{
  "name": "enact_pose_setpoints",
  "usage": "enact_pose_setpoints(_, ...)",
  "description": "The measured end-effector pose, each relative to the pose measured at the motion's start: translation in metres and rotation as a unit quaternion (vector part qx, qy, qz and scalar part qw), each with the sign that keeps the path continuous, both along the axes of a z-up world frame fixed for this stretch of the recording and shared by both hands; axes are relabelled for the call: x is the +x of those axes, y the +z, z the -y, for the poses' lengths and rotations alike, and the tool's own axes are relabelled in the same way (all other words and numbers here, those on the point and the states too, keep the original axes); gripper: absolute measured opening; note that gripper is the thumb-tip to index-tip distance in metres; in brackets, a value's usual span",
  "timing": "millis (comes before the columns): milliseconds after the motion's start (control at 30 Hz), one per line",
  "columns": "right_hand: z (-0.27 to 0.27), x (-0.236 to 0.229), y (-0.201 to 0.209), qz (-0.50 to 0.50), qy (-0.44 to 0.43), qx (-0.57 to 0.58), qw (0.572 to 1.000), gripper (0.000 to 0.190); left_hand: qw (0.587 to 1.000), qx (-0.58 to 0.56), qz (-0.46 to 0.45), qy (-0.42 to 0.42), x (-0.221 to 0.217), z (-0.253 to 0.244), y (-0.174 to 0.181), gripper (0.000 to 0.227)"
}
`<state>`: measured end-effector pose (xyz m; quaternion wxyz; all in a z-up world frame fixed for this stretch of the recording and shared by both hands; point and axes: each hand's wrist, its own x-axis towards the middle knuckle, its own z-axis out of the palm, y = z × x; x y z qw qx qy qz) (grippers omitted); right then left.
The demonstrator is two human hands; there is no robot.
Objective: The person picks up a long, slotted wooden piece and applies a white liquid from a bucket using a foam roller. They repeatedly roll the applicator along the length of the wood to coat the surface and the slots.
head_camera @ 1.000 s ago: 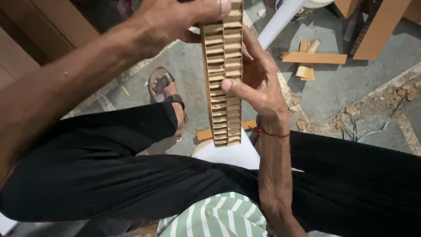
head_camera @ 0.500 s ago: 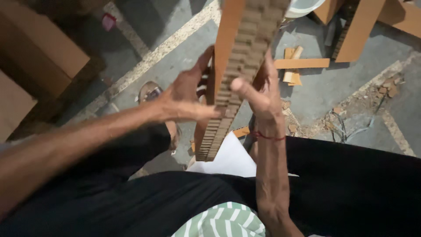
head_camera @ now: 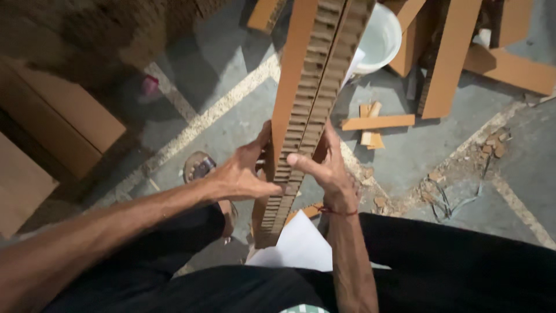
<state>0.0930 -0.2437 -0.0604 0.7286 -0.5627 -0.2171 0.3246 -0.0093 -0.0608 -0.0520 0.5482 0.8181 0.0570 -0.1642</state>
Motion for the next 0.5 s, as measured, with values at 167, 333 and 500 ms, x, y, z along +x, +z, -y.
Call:
enact_pose_setpoints(167,0.003,0.008,-0.023,-0.001,-0.008,0.030,1.000,0.094,0.984,0.142,0.074,-0.084,0.025,-0.021,0.013,0.147)
enact_pose_setpoints(333,-0.002,0.009,-0.044,0.053,0.029,0.030,0.998,0.107,0.966,0.023,0.242,0.092,0.091,-0.032,0.018,0.143)
enact_pose_setpoints(500,0.000,0.008,-0.054,0.036,0.023,0.009,0.999,0.104,0.936,-0.059,0.328,0.111,0.116,-0.031,0.014,0.121)
